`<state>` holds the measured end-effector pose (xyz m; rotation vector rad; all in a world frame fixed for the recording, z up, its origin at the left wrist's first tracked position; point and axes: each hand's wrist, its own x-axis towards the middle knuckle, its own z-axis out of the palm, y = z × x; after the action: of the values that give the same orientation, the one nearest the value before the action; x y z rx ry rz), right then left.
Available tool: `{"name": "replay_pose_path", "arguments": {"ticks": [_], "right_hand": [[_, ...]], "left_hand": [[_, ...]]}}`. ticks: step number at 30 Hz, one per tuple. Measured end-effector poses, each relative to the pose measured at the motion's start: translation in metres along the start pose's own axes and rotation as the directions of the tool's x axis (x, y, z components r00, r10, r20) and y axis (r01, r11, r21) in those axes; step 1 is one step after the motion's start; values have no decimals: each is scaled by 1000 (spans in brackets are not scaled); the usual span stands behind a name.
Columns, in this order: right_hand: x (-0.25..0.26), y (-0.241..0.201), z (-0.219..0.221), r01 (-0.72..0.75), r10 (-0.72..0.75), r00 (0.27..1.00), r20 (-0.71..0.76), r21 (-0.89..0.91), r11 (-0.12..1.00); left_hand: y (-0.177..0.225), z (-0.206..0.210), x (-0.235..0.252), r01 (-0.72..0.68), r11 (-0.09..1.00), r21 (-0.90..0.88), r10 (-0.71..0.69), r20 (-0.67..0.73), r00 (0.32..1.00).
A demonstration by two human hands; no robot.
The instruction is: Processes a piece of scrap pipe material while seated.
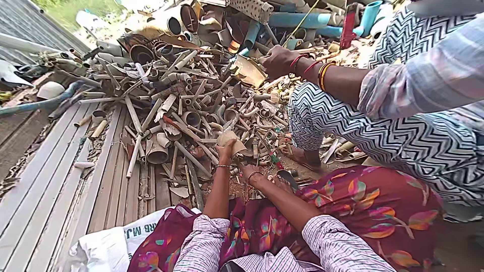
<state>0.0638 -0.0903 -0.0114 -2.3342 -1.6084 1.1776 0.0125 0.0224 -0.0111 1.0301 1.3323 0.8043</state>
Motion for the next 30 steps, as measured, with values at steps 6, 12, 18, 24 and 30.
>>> {"name": "replay_pose_path", "arguments": {"ticks": [6, 12, 18, 24, 30], "right_hand": [[1, 13, -5, -48, 47, 999, -26, -24, 999], [-112, -34, -64, -13, 15, 1000, -26, 74, 997], [-206, -75, -129, 88, -90, 994, 55, 33, 996], [-18, 23, -6, 143, -139, 971, -195, 6, 990], [2, 0, -9, 107, -105, 994, -26, 82, 991]], "left_hand": [[0, 4, -7, 24, 1000, 18, -24, 6, 1000], [0, -1, -3, 28, 999, 31, -28, 1, 1000], [0, -2, -1, 19, 998, 62, -20, 6, 1000], [5, 2, -6, 57, 997, -56, -53, 61, 997], [10, -3, -4, 78, 990, -114, -70, 65, 995]]}}
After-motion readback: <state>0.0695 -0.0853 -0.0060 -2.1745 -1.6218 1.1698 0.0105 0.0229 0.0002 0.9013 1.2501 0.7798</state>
